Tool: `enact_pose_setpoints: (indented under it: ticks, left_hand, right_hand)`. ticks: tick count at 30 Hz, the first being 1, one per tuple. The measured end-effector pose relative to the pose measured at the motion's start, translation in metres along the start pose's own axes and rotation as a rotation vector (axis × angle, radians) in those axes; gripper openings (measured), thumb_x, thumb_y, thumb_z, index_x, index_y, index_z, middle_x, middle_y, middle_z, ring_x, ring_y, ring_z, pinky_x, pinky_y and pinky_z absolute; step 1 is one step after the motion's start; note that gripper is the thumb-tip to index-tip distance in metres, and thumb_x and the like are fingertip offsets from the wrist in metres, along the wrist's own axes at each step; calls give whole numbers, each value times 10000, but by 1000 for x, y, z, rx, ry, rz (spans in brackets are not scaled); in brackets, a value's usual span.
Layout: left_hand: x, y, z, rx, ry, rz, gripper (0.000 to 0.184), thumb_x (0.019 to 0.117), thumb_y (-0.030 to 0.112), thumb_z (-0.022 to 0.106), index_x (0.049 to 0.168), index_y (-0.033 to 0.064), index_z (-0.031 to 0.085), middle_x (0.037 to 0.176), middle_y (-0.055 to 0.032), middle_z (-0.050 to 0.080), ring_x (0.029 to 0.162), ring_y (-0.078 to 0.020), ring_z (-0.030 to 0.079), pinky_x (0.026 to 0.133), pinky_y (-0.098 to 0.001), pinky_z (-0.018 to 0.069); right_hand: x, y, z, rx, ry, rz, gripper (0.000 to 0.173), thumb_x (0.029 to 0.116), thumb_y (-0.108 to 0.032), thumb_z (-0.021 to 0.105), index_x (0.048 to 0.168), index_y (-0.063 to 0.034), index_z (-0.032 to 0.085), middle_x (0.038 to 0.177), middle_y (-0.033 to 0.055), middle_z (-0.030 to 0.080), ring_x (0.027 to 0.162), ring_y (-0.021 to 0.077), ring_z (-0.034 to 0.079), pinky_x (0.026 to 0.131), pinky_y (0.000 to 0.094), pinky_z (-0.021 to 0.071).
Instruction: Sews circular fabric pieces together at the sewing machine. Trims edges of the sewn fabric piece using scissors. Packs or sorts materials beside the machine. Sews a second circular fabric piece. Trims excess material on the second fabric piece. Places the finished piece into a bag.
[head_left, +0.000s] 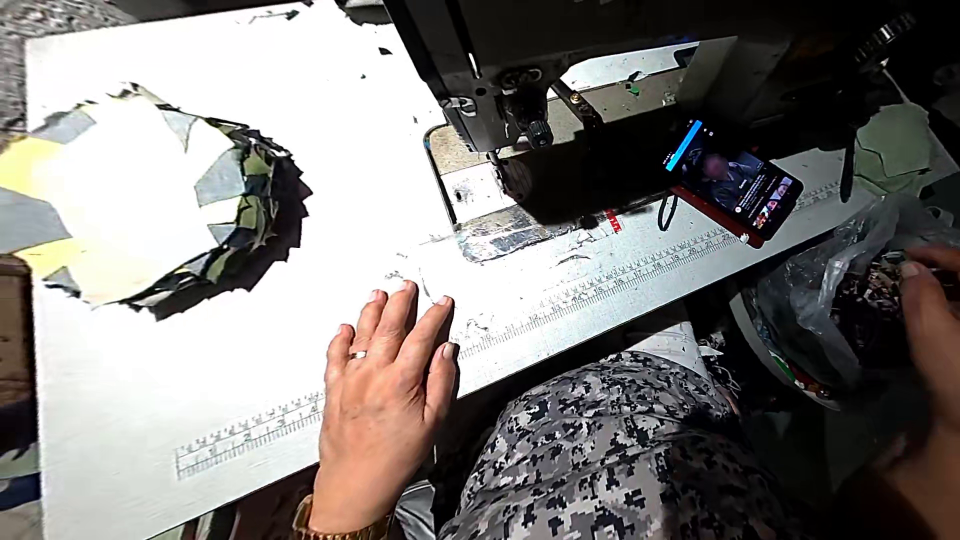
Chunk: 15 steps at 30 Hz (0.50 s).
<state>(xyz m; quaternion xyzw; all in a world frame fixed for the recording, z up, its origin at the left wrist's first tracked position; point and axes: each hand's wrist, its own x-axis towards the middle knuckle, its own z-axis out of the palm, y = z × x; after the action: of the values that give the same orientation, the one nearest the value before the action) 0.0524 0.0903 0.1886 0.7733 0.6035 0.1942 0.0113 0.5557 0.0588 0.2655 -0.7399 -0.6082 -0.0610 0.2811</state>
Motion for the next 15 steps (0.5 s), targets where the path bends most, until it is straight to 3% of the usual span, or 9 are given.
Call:
enact_pose_setpoints:
  ticks: [4,8,13,15]
  left_hand:
    - [0,1,0,-1,10,2,525,1071,423,326,1468,196,583,1588,-156,453,1512,-387,347,1194,-667,222]
    - [3,9,-3,-26,6,-13,482,1068,399,388,1409,165,635,1573,-191,459,1500,-411,353,1176,-703,243]
    - [12,-3,-25,-216,52,-1,338,1056,345,508,1254,192,735,1462,-60,601,1438,-267,477,1186,-630,306]
    - [21,-13,-42,-196,135,11,307,1039,292,553,1233,152,746,1429,-69,625,1404,-251,518,1189,-616,322]
  right_hand:
    - [3,-52,25,219,-50,-304,280,1022,-179,579,1109,47,720,1070,207,674,913,227,662,775,357,574]
    - [7,-88,74,441,-207,-504,249,1007,-196,595,1011,-12,762,918,113,704,830,153,661,747,308,563]
    - [16,-129,124,632,-372,-689,291,1020,-233,566,970,-18,756,779,86,655,731,114,608,668,239,506]
    - [19,-140,136,712,-427,-707,284,1017,-236,577,962,-20,753,759,69,645,713,76,595,651,198,489]
